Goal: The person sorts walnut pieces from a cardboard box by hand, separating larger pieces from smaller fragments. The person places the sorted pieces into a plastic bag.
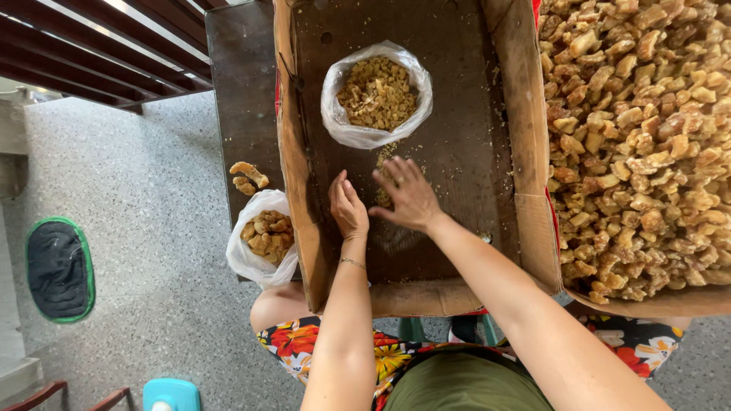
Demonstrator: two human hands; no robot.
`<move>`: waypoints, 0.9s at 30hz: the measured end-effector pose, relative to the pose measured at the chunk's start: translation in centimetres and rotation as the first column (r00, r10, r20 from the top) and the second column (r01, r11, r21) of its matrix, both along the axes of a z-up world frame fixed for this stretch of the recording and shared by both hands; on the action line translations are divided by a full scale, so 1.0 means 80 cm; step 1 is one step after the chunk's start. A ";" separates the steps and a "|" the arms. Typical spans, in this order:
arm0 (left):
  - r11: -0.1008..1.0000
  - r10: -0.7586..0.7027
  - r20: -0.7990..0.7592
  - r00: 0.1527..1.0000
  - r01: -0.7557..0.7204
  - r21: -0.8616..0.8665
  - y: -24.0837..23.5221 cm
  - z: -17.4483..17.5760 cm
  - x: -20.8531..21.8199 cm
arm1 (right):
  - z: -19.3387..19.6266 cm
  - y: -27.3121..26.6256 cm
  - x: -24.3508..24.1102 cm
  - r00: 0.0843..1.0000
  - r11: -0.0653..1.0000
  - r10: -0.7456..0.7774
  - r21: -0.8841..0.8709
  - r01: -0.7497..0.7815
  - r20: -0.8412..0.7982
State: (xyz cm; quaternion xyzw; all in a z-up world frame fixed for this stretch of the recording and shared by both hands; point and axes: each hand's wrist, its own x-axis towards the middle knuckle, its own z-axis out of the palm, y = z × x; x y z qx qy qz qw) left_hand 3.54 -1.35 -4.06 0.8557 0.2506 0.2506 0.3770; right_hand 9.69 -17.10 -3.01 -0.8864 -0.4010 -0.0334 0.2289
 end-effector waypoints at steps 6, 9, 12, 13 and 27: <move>0.975 -0.021 -0.046 0.999 0.030 0.220 -0.025 -0.011 -0.005 | 0.003 -0.008 -0.002 0.976 0.999 0.043 -0.041 -0.035 0.212; 0.960 -0.015 -0.088 0.996 0.039 0.277 -0.027 0.003 0.002 | 0.000 -0.023 0.033 0.975 0.994 0.079 -0.092 -0.060 0.209; 0.951 -0.009 -0.113 0.994 0.044 0.307 -0.025 0.014 0.006 | 0.010 -0.040 0.049 0.963 0.995 0.098 -0.038 -0.091 0.250; 0.950 -0.007 -0.121 0.993 0.045 0.308 -0.026 0.016 0.005 | 0.013 -0.042 0.047 0.956 0.995 0.097 -0.009 -0.098 0.277; 0.971 -0.021 -0.181 0.983 0.063 0.231 -0.023 0.004 0.003 | 0.097 0.056 0.189 0.990 0.911 -0.134 0.399 0.101 0.054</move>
